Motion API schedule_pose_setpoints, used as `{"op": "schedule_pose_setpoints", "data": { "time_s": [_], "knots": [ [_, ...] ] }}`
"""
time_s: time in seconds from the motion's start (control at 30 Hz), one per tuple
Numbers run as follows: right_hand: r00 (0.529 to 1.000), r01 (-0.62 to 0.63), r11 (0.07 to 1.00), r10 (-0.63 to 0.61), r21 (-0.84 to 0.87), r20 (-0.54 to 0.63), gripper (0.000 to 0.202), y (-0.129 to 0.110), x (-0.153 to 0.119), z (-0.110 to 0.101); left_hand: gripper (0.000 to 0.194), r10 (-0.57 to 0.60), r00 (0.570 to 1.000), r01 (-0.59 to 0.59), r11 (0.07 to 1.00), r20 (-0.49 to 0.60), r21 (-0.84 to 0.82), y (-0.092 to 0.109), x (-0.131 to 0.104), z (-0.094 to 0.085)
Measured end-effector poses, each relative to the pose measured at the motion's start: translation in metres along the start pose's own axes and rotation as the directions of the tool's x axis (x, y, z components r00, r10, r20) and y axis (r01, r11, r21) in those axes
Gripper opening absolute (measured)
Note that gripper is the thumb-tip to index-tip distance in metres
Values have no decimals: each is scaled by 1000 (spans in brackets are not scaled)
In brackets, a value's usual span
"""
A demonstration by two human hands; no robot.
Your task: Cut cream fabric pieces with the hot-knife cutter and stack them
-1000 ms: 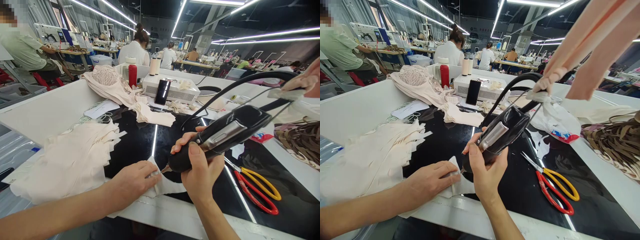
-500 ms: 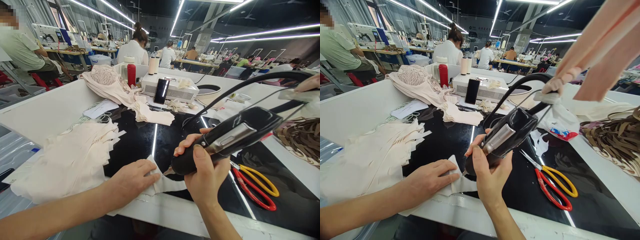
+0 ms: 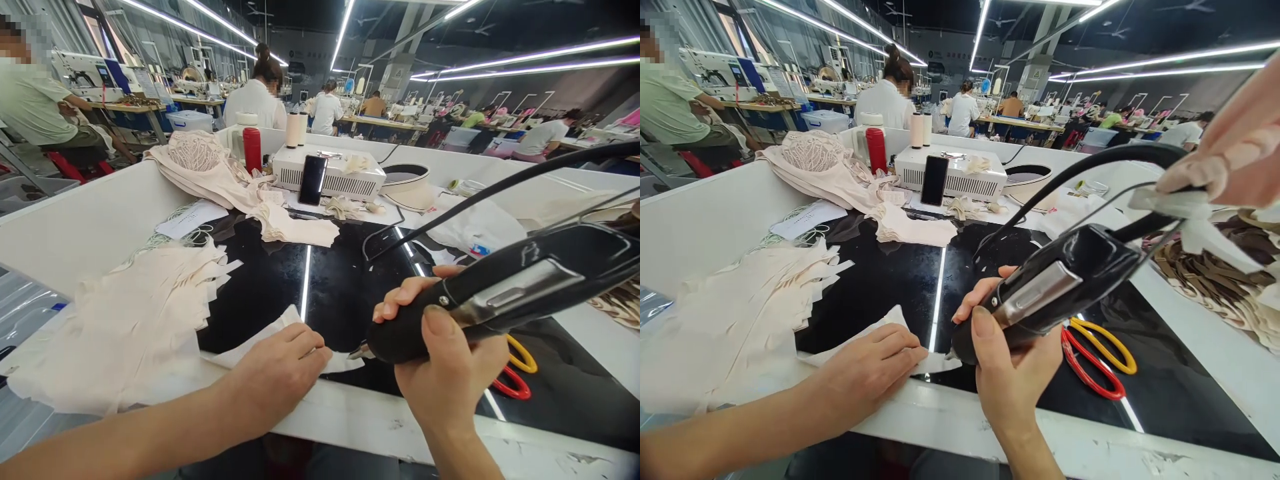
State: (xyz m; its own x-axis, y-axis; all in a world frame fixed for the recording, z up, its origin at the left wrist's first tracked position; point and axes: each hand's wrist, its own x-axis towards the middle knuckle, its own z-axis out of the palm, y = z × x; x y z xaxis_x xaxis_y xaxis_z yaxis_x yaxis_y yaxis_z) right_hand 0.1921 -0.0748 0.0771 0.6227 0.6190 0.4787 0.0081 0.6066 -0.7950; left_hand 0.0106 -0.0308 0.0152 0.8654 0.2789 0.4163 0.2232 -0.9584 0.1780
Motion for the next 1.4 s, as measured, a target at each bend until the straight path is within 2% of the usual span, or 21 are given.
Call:
{"op": "schedule_pose_setpoints", "data": {
  "time_s": [0.2,0.37,0.6,0.8,0.97,1.17,1.4],
  "knots": [
    [999,8,1000,-8,0,33,35,0,-5,-7,21,-70,997,68,995,18,70,11,7,6],
    [999,9,1000,-9,7,46,37,1,-7,-9,23,-156,988,156,988,-7,-2,11,2,4],
    [998,12,1000,-13,7,54,37,1,-7,-10,24,-99,995,99,993,0,-59,6,-7,2],
    [999,-18,1000,17,24,38,36,1,-4,-4,24,-69,997,69,998,27,-13,7,-12,6],
    [999,-22,997,18,75,46,37,4,-3,7,25,-56,998,55,998,7,23,8,-13,10],
    [994,-40,997,32,70,107,37,12,-6,7,25,-57,998,58,997,-21,47,10,-13,12],
    [995,-47,996,41,71,88,33,11,-4,11,26,-100,991,103,994,-87,32,10,-14,14]
  ]
}}
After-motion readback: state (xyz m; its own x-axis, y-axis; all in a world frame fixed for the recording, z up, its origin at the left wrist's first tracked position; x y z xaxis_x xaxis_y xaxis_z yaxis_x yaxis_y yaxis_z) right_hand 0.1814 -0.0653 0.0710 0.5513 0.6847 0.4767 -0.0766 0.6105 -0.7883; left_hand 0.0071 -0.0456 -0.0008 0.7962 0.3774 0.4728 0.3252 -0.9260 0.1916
